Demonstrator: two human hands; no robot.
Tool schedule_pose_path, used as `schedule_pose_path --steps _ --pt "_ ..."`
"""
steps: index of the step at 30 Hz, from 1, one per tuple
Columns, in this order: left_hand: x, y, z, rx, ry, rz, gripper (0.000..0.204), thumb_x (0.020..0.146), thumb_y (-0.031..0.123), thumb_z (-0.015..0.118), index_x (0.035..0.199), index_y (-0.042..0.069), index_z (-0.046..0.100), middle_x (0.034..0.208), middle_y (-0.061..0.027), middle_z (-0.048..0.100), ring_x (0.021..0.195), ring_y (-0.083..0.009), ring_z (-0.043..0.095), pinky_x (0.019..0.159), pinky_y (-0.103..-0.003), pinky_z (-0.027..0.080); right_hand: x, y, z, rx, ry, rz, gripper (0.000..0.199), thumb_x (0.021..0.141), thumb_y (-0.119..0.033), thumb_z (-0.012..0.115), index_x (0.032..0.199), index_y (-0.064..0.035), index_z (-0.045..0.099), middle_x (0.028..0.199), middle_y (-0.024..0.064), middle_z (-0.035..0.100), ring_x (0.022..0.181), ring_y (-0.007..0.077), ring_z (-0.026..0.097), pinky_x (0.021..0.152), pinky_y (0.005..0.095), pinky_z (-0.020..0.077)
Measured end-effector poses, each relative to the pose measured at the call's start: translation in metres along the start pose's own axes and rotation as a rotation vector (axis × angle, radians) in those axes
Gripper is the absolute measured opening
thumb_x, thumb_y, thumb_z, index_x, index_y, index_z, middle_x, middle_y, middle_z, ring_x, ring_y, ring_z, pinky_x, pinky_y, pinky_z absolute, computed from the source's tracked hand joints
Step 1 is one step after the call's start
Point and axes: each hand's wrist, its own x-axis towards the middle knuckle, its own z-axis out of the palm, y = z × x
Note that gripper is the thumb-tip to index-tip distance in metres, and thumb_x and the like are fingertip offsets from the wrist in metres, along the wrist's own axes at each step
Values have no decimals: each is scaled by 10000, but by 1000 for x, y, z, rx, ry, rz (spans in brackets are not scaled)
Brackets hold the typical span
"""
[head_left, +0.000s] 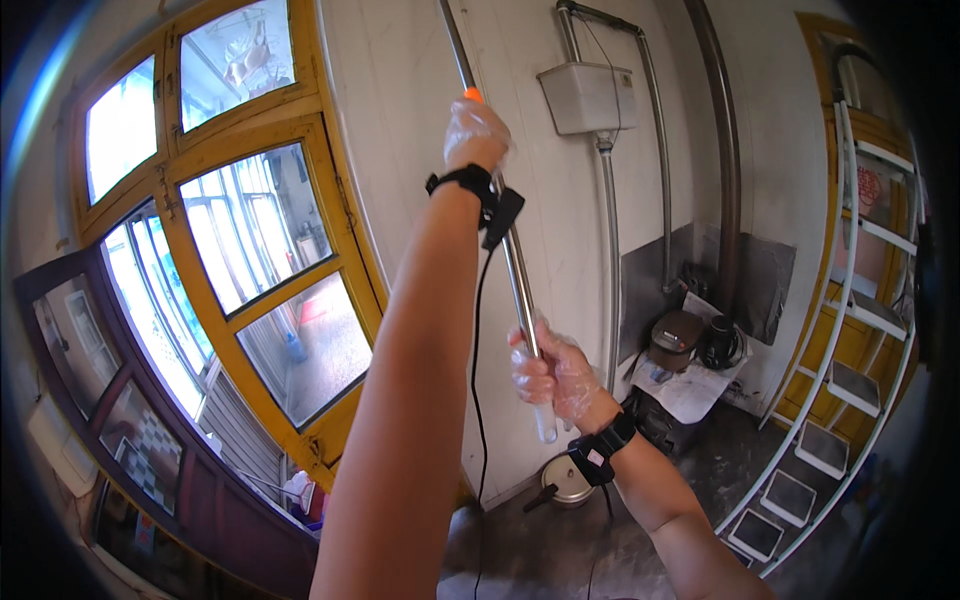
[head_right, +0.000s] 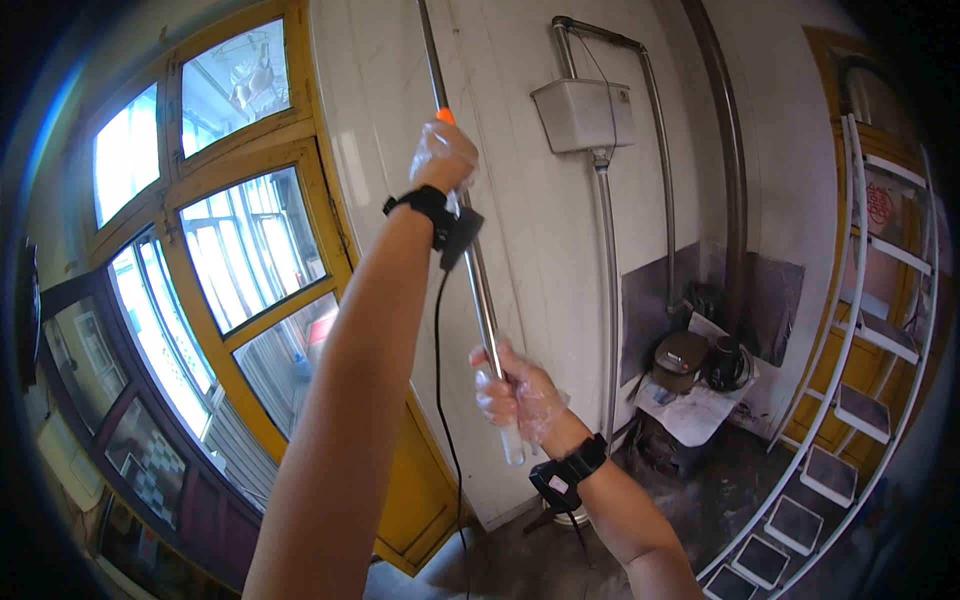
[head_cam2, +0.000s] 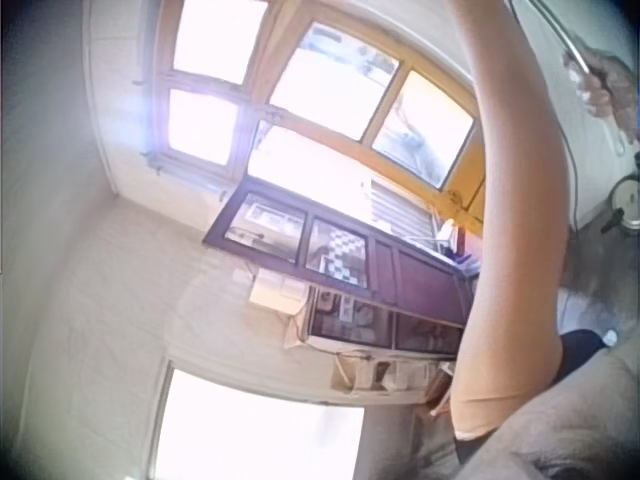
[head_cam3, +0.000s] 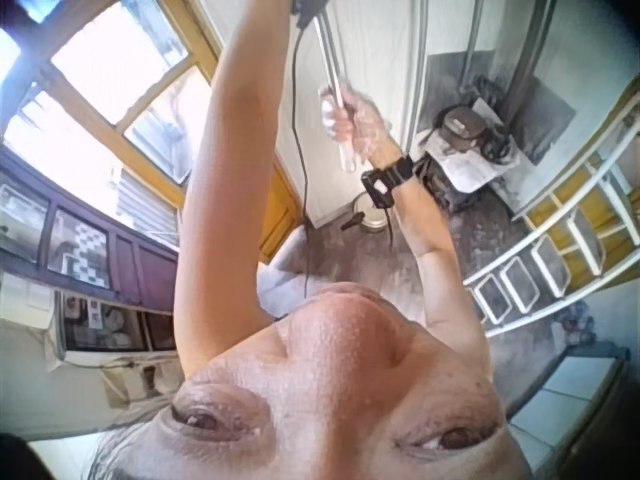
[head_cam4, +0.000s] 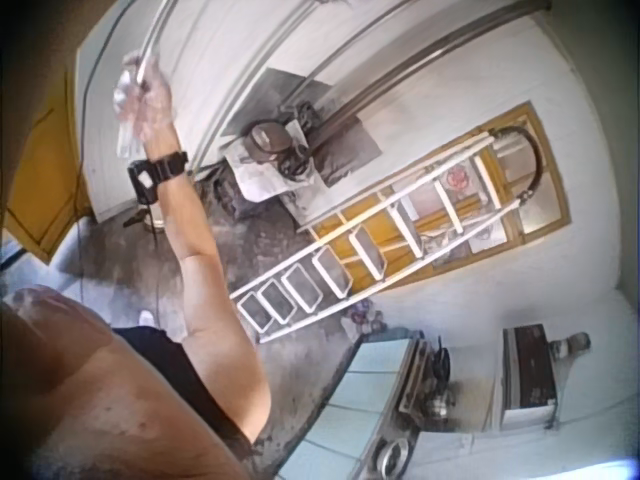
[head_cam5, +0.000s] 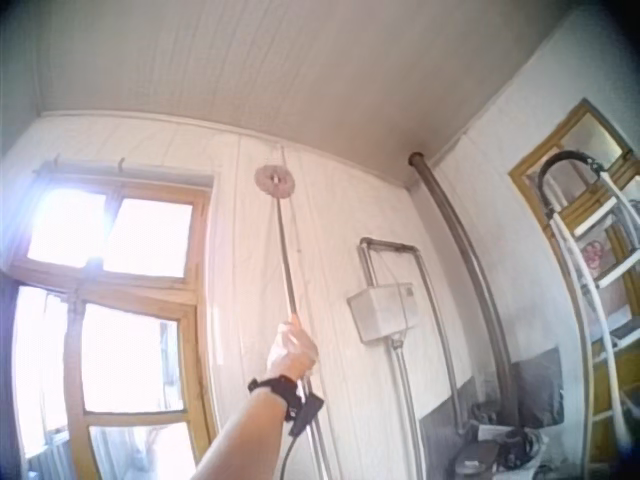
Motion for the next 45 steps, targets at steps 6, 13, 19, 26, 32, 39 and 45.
schedule_pose_path --steps 6,13,19,26,32,39,45 --pt "-110 -44 22 141 34 50 340 929 205 430 1099 -85 483 1069 -277 628 1022 -386 631 868 -432 515 -80 92 10 -4 133 49 475 937 -547 479 1005 -81 545 582 -51 340 456 77 318 428 238 286" --pt "-252 -5 -20 -103 -169 -196 326 890 112 480 1138 -80 393 929 -267 642 837 -393 666 705 -437 547 -190 167 36 66 276 163 489 981 -526 381 1030 -60 521 593 -34 313 474 83 318 439 250 305" --pt "-347 21 -39 -160 -242 -285 412 891 117 489 1214 -105 359 877 -243 653 798 -377 674 663 -440 557 -285 200 48 123 340 260 518 974 -549 372 1026 -52 513 577 -22 334 455 84 307 424 238 294" --pt "-445 73 -10 -215 -231 -426 433 896 138 483 1209 -133 356 849 -247 636 767 -398 650 648 -455 531 -392 210 45 -193 681 341 526 960 -554 444 898 -46 569 594 4 454 463 98 421 420 248 334" --pt "-457 143 13 -224 -163 -316 451 876 144 472 1192 -155 354 842 -269 602 785 -420 625 663 -486 507 -469 194 30 -968 885 -303 290 970 -336 524 880 -63 559 669 -46 488 546 59 429 495 230 356" --pt "-435 199 40 -253 -82 -234 311 843 94 521 1062 -101 416 803 -266 601 738 -411 631 644 -467 511 -503 143 33 -1396 967 -237 313 935 -287 554 1132 -43 547 712 50 564 625 147 555 586 323 456" --pt "-363 214 79 -214 -108 -245 276 841 116 524 1033 -68 451 804 -248 607 788 -429 631 676 -487 511 -474 107 13 -1124 870 -380 440 936 -175 490 1349 -28 448 1047 122 612 851 200 601 776 301 477"
